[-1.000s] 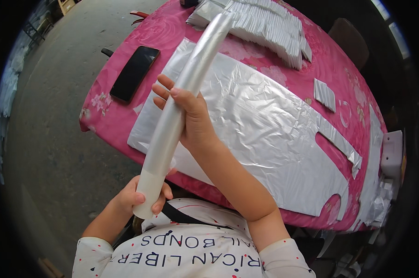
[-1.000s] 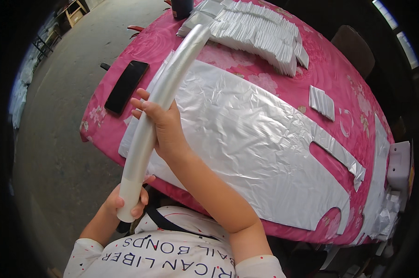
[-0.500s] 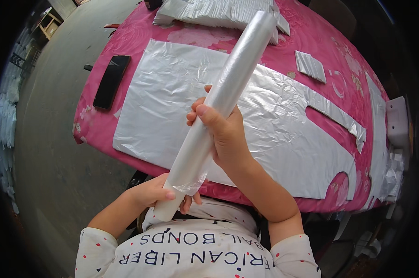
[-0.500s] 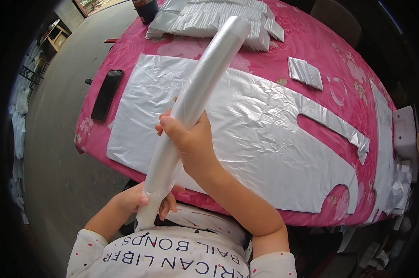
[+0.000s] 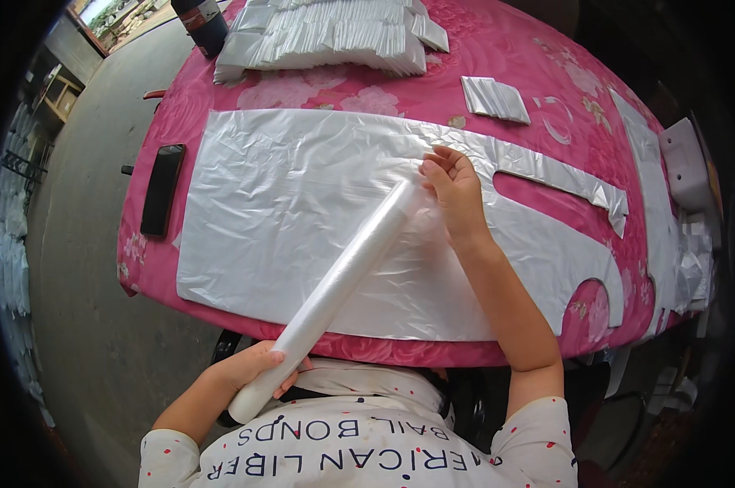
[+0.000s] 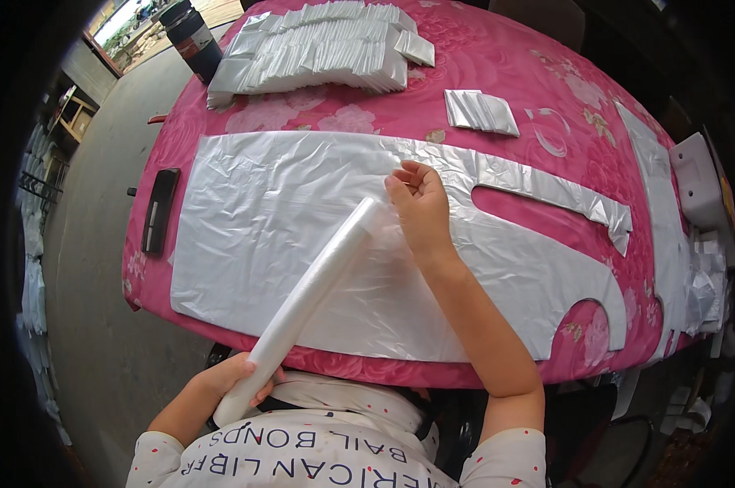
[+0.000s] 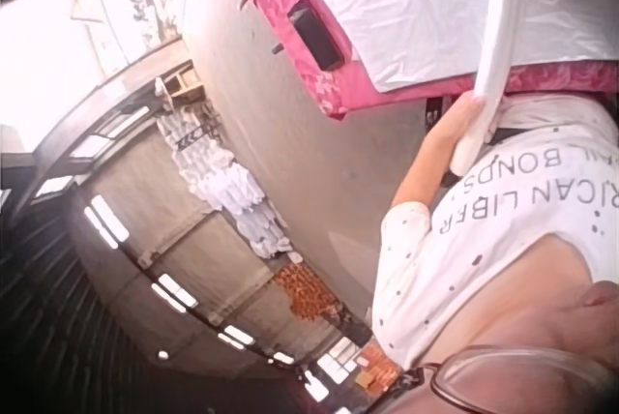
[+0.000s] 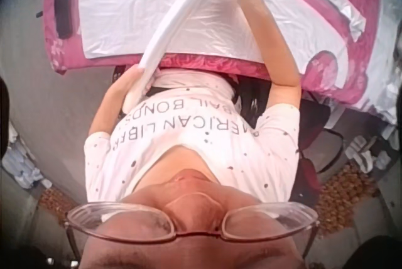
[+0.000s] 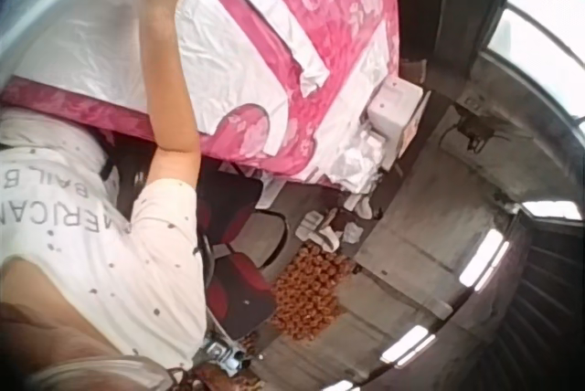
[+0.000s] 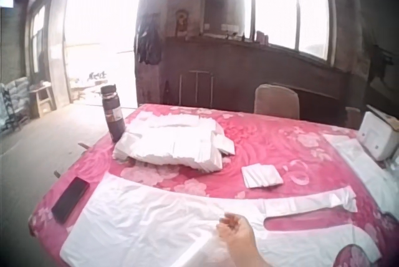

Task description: The person repeatedly unrolls a white plastic sheet, tears off a small piece, folds it into a small square, and places it on a growing stack. The process is repeated continuously throughout the clip.

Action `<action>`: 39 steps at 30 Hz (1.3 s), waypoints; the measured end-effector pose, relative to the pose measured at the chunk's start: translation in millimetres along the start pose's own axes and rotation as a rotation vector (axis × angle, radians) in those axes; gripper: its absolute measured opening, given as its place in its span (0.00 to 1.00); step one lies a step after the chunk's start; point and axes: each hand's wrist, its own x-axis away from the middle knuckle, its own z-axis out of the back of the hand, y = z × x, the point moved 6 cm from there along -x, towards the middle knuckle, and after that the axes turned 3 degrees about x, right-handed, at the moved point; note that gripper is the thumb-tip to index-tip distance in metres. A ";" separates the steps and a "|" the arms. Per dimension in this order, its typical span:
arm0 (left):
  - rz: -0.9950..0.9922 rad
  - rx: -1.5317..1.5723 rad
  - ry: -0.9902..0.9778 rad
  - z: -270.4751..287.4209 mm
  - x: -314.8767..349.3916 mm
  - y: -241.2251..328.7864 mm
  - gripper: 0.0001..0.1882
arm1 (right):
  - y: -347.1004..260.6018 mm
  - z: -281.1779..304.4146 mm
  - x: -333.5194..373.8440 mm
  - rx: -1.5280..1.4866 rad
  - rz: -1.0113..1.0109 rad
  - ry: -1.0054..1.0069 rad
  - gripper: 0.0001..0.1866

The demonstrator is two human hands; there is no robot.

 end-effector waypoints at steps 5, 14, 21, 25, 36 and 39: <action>0.023 0.055 -0.011 1.2 1.2 -13.7 0.38 | -1.5 8.0 1.2 0.303 -0.176 -0.321 0.14; 0.026 0.052 0.002 -0.1 4.0 -12.7 0.39 | 5.0 -9.5 18.5 0.413 -0.208 -0.602 0.10; 0.148 0.007 0.001 14.6 21.0 -27.5 0.37 | -14.5 72.9 -26.8 0.559 0.047 -0.143 0.08; 0.230 -0.121 -0.049 35.0 44.5 -30.6 0.29 | -24.6 173.5 -57.0 0.771 0.218 0.171 0.09; -0.151 -1.461 0.024 -24.8 18.7 104.8 0.23 | -24.2 100.9 -35.1 0.724 0.175 -0.058 0.09; -0.419 -1.762 0.126 -63.9 -16.9 137.6 0.19 | -14.0 52.7 -29.9 0.635 0.171 -0.207 0.10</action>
